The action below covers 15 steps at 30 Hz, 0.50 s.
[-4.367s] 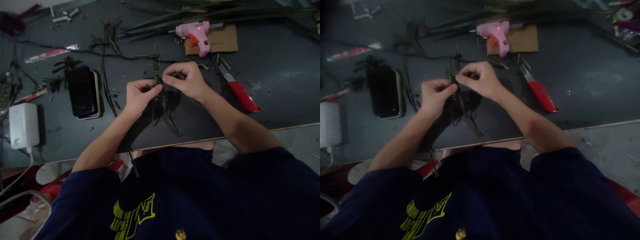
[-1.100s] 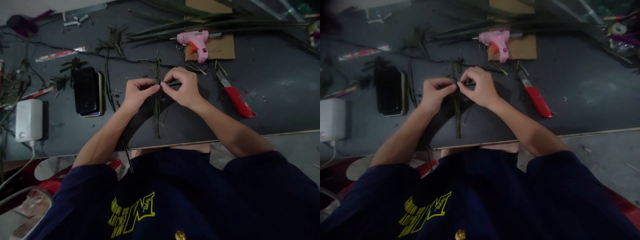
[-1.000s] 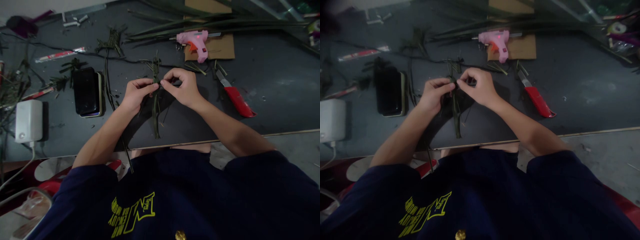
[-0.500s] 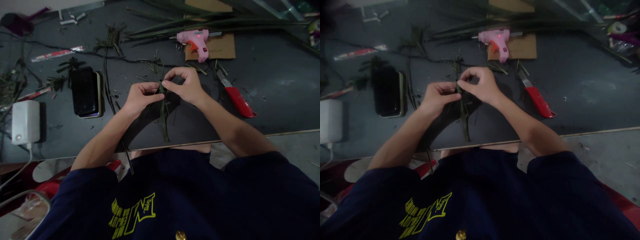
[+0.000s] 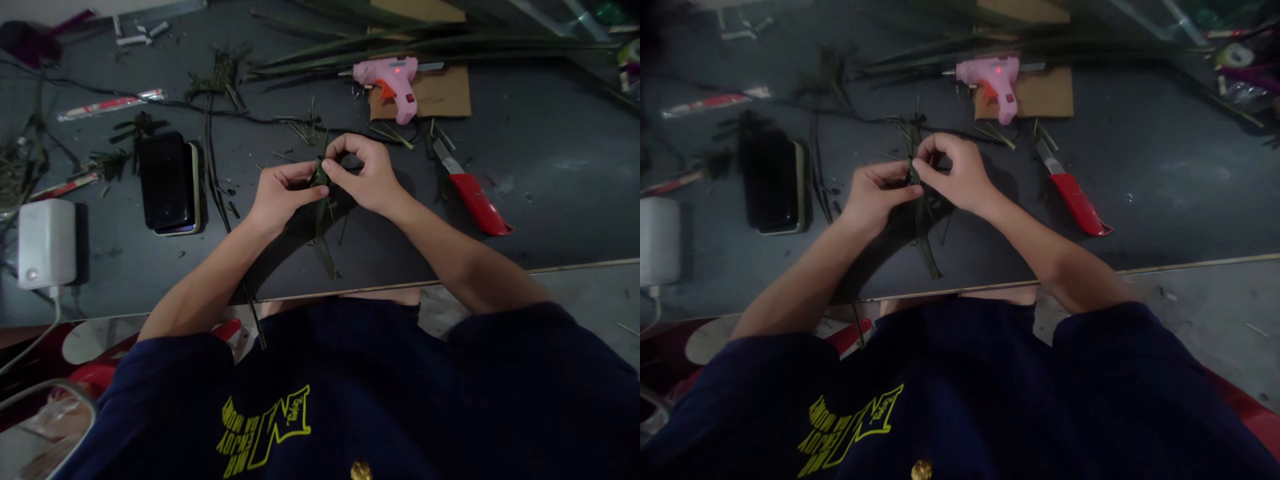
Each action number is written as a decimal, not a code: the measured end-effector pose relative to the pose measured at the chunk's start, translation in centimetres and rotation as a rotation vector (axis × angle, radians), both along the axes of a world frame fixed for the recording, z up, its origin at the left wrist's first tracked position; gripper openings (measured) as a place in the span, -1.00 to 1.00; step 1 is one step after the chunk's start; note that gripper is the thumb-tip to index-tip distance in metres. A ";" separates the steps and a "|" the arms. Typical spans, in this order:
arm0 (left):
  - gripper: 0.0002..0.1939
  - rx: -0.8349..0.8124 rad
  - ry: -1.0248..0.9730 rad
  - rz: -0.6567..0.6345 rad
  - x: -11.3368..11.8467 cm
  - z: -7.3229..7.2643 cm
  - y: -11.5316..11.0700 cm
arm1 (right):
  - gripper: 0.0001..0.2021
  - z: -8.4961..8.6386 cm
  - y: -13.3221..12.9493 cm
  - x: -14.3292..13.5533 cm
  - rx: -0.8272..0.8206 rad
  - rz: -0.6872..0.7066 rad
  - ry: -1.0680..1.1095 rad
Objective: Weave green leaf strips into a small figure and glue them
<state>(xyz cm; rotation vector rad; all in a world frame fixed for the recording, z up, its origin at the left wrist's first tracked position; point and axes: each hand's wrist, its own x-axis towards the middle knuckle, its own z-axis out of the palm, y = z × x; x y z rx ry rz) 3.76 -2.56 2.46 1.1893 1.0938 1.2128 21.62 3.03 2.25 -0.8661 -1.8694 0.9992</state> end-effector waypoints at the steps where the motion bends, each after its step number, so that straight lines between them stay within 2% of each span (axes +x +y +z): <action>1: -0.55 0.005 -0.007 0.005 0.0 -0.1 0.0 | -0.82 0.0 0.0 0.0 0.006 -0.001 -0.001; 8: -0.62 0.019 -0.030 0.054 0.6 0.1 -0.3 | -0.86 0.3 -0.4 -0.1 0.020 0.004 0.000; 15: -0.63 -0.031 0.002 0.109 1.0 0.6 -0.3 | -0.71 0.3 -0.3 -0.1 -0.043 -0.004 -0.031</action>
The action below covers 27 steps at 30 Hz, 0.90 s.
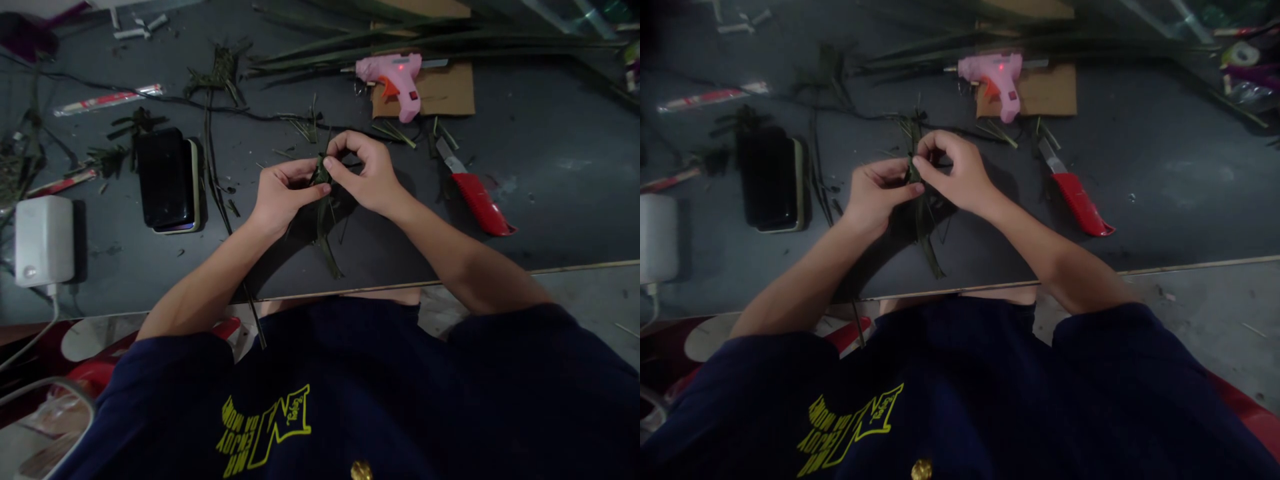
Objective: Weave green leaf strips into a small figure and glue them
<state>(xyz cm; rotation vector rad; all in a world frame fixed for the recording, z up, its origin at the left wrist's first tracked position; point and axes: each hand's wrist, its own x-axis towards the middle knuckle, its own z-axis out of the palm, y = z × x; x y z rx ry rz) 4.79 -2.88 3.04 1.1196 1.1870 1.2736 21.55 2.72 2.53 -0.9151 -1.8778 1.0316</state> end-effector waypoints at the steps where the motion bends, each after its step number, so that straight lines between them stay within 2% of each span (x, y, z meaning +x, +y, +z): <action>1: -0.63 -0.002 0.010 0.002 0.0 0.0 0.0 | -0.69 0.0 0.0 0.0 -0.002 0.004 0.004; 6: -0.56 -0.014 0.023 0.013 0.1 0.1 -0.1 | -0.62 -0.1 0.1 0.0 -0.009 0.008 0.025; 10: -0.50 0.000 -0.009 -0.032 0.1 0.1 -0.1 | -0.50 -0.4 0.5 0.1 -0.013 0.028 0.074; 15: -0.69 -0.028 -0.027 0.023 0.1 -0.2 -0.1 | -0.40 -0.5 0.6 0.2 -0.024 0.043 0.071; 20: -0.68 0.037 -0.021 0.021 0.2 -0.4 -0.1 | -0.36 -0.7 0.6 0.1 -0.038 0.050 0.081; 27: -0.81 -0.091 -0.057 0.038 -0.1 -0.7 0.2 | -0.38 -1.0 1.6 0.5 -0.175 0.134 0.066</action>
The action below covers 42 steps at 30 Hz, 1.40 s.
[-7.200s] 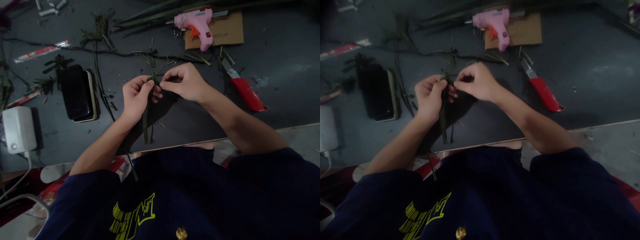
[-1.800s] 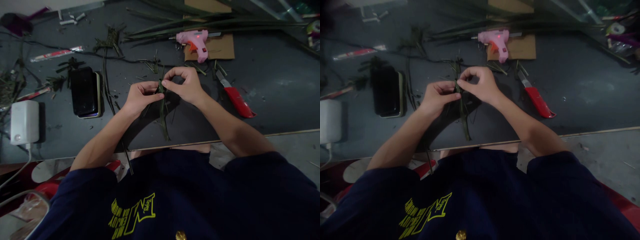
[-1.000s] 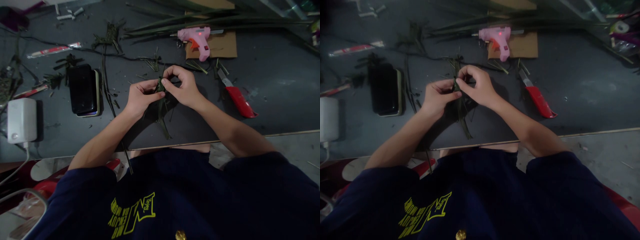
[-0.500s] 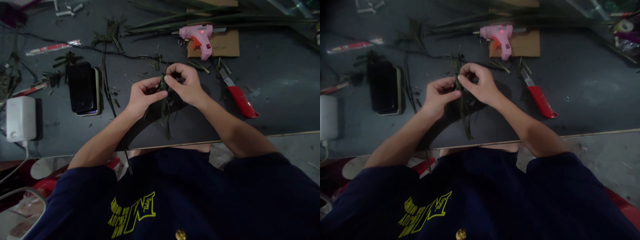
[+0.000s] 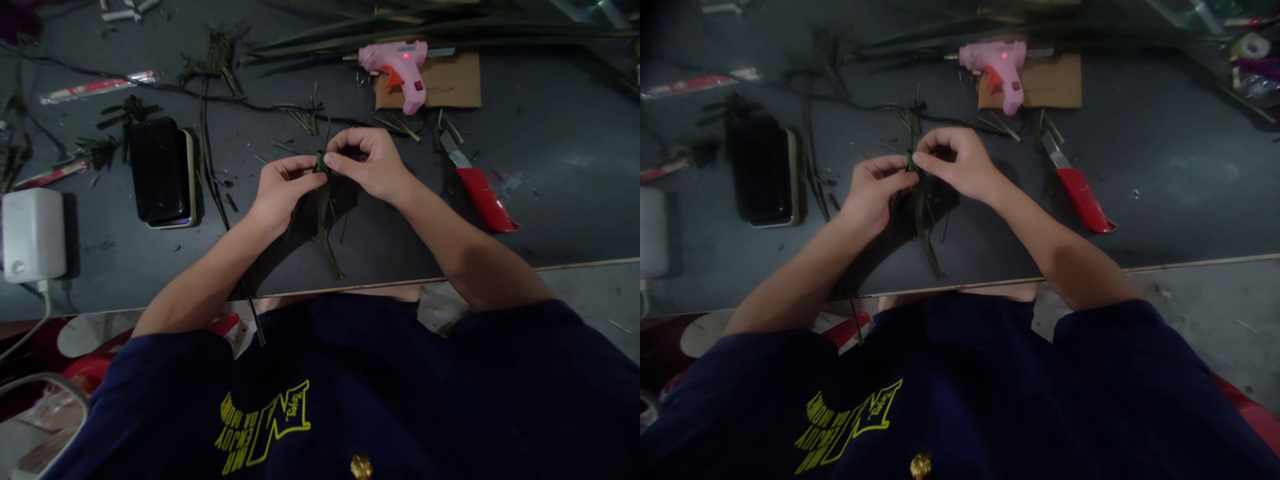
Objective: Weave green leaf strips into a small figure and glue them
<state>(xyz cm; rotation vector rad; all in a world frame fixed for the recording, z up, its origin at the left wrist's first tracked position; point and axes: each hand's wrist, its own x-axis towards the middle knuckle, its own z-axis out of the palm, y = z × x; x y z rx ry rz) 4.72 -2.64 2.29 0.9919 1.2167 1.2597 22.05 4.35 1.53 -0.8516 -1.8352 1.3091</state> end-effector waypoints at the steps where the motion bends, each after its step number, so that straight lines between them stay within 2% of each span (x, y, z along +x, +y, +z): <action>1: -0.81 -0.013 -0.008 -0.005 0.0 0.0 0.0 | -0.40 0.1 0.1 0.1 -0.007 0.007 -0.002; 7: -0.86 -0.011 -0.015 -0.038 0.3 0.6 -0.3 | -0.50 0.3 -0.1 0.2 0.004 -0.016 0.002; 13: -0.84 0.054 0.070 0.013 0.1 0.9 -0.1 | -0.44 -0.3 0.2 -0.1 -0.029 0.015 0.031; 19: -0.82 -0.048 0.017 -0.009 -0.3 1.2 0.4 | -0.42 -0.3 0.3 0.0 0.006 -0.014 0.018; 23: -0.75 -0.151 -0.092 0.044 -0.1 1.8 0.6 | -0.47 -0.2 -0.2 0.1 0.144 -0.086 -0.064; 27: -0.73 -0.153 -0.104 0.059 0.0 1.8 0.6 | -0.57 0.4 -0.7 0.2 0.249 -0.138 -0.155; 32: -0.70 -0.047 -0.013 0.081 -0.5 0.5 0.9 | -0.68 1.8 -2.3 0.7 0.577 -0.396 -0.181; 33: -0.68 -0.025 0.003 0.081 -0.6 0.3 1.0 | -0.69 2.0 -2.8 0.7 0.634 -0.384 -0.205; 35: -0.64 0.000 0.025 0.089 -0.6 0.0 1.1 | -0.67 2.0 -3.6 0.6 0.666 -0.265 -0.275; 38: -0.64 -0.021 0.027 0.153 -0.4 0.1 1.2 | -0.60 1.7 -3.9 0.1 0.520 -0.069 -0.413; 42: -0.65 0.002 0.062 0.220 -0.2 0.0 1.2 | -0.64 1.7 -3.2 -0.3 0.353 -0.063 -0.505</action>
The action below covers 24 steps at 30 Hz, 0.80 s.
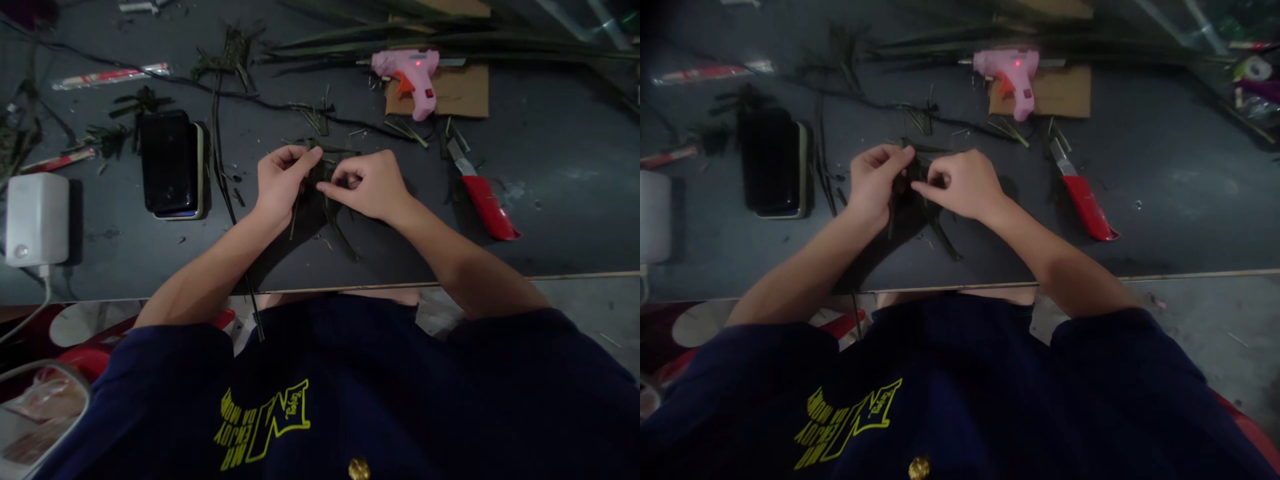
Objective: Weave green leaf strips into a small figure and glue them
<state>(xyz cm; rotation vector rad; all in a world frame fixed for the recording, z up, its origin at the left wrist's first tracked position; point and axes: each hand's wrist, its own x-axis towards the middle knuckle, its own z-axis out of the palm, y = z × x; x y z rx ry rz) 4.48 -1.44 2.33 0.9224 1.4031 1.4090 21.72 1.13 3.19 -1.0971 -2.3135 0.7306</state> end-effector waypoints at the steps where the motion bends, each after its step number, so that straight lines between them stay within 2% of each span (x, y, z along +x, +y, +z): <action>1: -0.66 0.012 0.015 -0.001 -0.1 -0.1 0.0 | -0.65 0.1 0.2 0.0 -0.015 -0.012 0.001; 5: -0.66 0.059 0.037 -0.016 -0.3 -0.7 0.2 | -0.71 0.4 0.2 0.2 -0.060 0.013 0.054; 10: -0.65 0.154 -0.014 0.042 -0.5 -0.9 0.3 | -0.73 0.4 -0.7 0.1 0.009 -0.071 0.184; 14: -0.62 0.202 -0.034 0.108 -0.6 -0.8 0.3 | -0.62 0.6 -0.9 0.0 -0.019 0.054 0.190; 18: -0.59 0.306 -0.043 0.153 -0.4 -0.7 0.1 | -0.56 0.3 -0.6 -0.5 -0.219 0.089 0.320; 21: -0.59 0.320 -0.018 0.146 -0.2 -0.9 0.0 | -0.51 -0.1 -0.5 -0.9 -0.489 0.103 0.421; 23: -0.60 0.293 0.013 0.131 -0.2 -1.1 0.1 | -0.56 -0.2 -0.6 -1.1 -0.615 0.118 0.440; 24: -0.60 0.289 0.019 0.127 -0.3 -1.2 0.1 | -0.61 0.0 -0.7 -1.0 -0.607 0.119 0.430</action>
